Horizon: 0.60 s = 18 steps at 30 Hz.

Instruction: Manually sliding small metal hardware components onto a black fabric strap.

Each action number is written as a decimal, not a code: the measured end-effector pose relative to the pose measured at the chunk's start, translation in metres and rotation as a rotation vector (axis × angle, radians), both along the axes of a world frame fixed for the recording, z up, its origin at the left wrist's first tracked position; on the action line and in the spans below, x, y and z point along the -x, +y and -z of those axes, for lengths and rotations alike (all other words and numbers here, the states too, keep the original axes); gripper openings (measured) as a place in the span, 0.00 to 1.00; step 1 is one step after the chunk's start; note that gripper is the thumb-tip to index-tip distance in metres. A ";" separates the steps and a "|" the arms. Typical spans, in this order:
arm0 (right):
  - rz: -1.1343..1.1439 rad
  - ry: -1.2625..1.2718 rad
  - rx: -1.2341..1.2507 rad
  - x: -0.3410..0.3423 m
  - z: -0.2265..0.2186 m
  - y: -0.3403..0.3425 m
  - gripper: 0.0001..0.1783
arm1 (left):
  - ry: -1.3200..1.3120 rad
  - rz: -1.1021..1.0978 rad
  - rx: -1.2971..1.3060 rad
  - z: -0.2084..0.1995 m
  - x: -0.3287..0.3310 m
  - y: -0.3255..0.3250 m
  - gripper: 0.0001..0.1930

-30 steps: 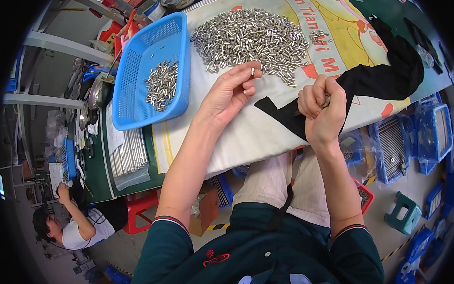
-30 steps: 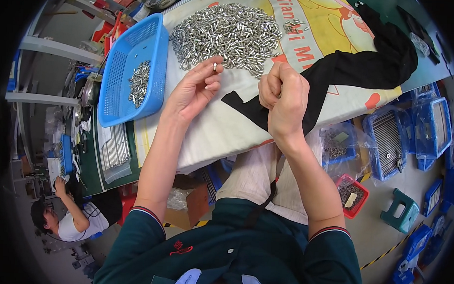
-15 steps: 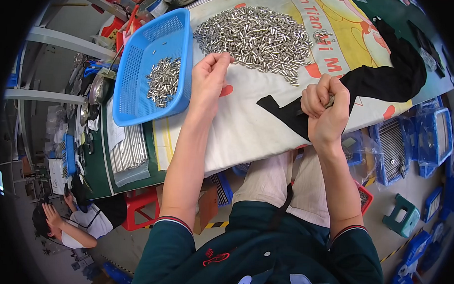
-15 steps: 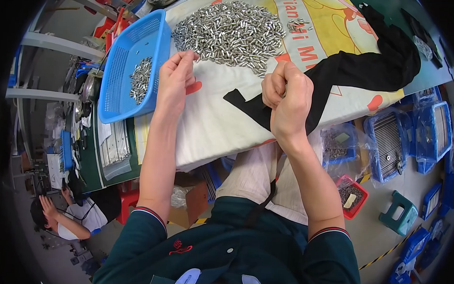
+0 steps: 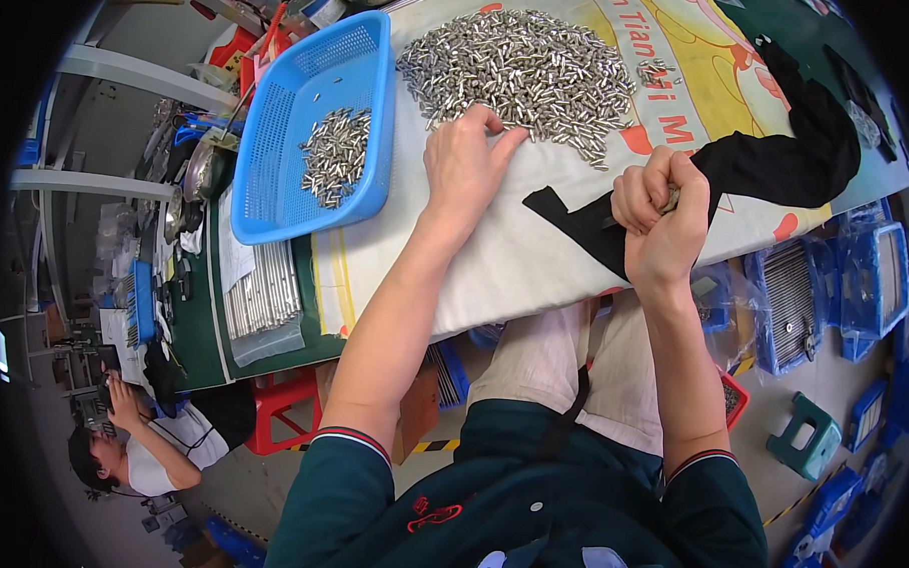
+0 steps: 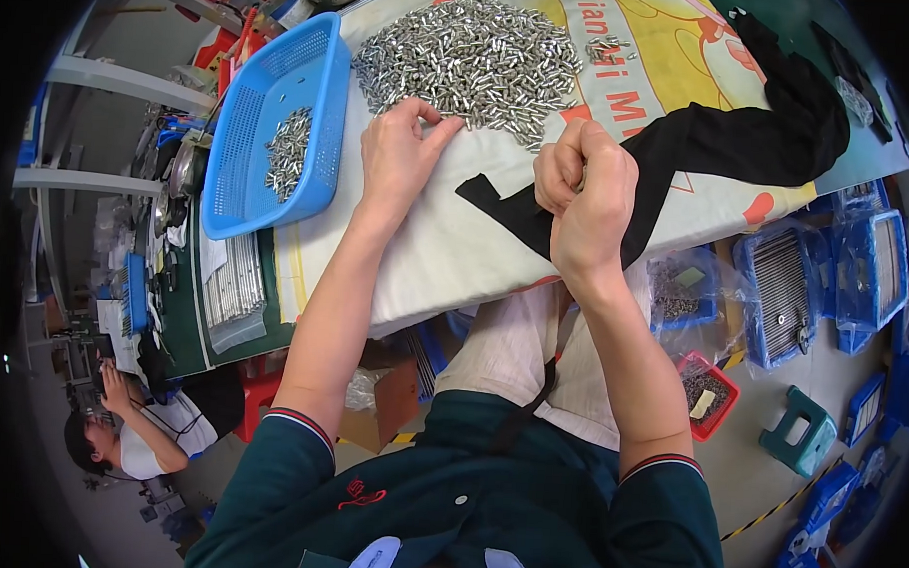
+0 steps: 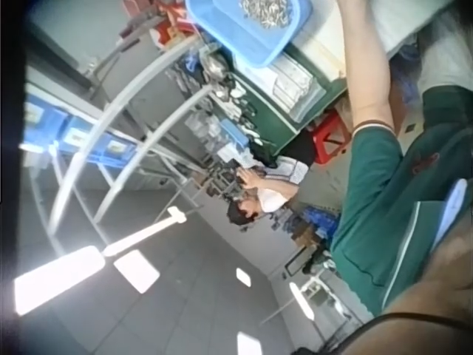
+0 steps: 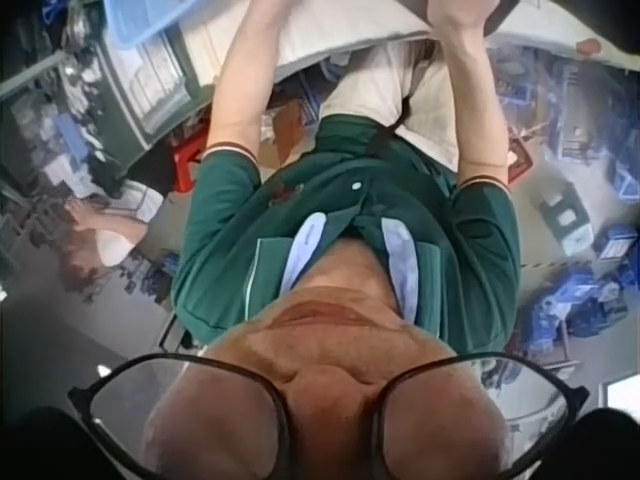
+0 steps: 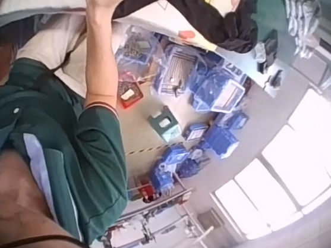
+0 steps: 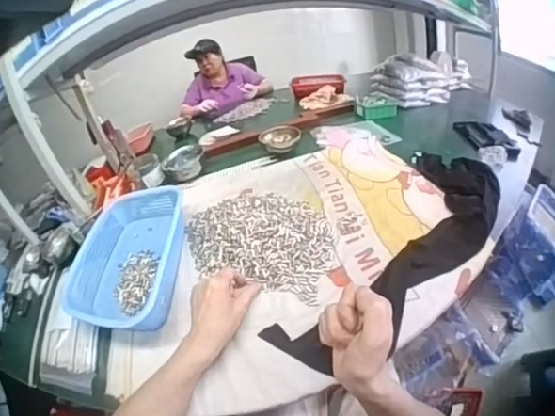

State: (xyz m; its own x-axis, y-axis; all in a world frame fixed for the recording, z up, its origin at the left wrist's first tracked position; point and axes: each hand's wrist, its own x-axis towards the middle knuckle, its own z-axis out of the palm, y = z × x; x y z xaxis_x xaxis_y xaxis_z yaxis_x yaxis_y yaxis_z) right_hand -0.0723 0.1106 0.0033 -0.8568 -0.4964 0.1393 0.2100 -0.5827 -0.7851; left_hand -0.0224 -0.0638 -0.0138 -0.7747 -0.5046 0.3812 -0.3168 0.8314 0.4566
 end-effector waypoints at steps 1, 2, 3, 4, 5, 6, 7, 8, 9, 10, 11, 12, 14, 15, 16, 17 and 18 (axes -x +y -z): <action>0.006 0.003 -0.009 0.001 0.000 0.000 0.19 | 0.011 0.025 -0.024 0.001 0.002 0.000 0.11; 0.007 0.003 -0.009 0.001 0.000 0.000 0.19 | -0.026 0.012 -0.047 0.001 0.002 0.000 0.10; -0.001 0.007 -0.008 0.001 0.001 -0.001 0.19 | -0.027 0.014 -0.047 0.001 0.002 -0.001 0.10; -0.009 0.011 -0.010 0.001 0.000 -0.001 0.19 | -0.022 0.023 -0.059 0.002 0.001 -0.002 0.09; -0.007 0.010 -0.012 0.001 0.000 0.000 0.19 | -0.017 0.032 -0.071 0.001 0.001 -0.002 0.09; -0.007 0.014 -0.017 0.001 -0.001 0.001 0.19 | -0.036 0.037 -0.115 0.001 0.001 -0.002 0.08; -0.013 0.019 -0.018 0.000 -0.001 -0.001 0.20 | -0.037 0.032 -0.114 0.000 0.000 -0.002 0.08; -0.018 0.018 -0.017 0.000 -0.001 -0.001 0.20 | -0.028 0.033 -0.094 0.001 0.001 -0.001 0.07; 0.003 -0.002 -0.003 -0.001 -0.001 -0.001 0.18 | -0.018 0.034 -0.074 0.001 0.001 0.001 0.07; 0.025 -0.021 0.012 -0.001 -0.001 -0.001 0.17 | -0.045 0.033 -0.086 -0.001 0.002 0.002 0.06; 0.024 -0.024 0.010 -0.001 -0.002 -0.001 0.17 | -0.045 0.028 -0.085 -0.001 0.002 0.002 0.06; 0.020 -0.024 0.011 -0.001 -0.002 -0.003 0.17 | -0.043 0.062 -0.114 -0.001 0.001 0.002 0.06; 0.021 -0.027 0.010 -0.002 -0.002 -0.002 0.17 | -0.040 0.101 -0.147 -0.001 0.000 0.002 0.06; 0.022 -0.027 0.009 -0.002 -0.002 -0.002 0.17 | -0.020 0.124 -0.152 -0.001 -0.002 0.002 0.06; 0.016 -0.027 0.011 -0.002 -0.002 -0.002 0.17 | -0.001 0.150 -0.159 0.000 -0.003 0.002 0.05; 0.011 -0.027 0.013 -0.001 -0.001 -0.002 0.17 | -0.001 0.156 -0.161 -0.001 -0.004 0.002 0.05; 0.016 -0.027 0.011 0.000 -0.001 -0.001 0.17 | -0.002 0.154 -0.161 -0.002 -0.005 0.003 0.05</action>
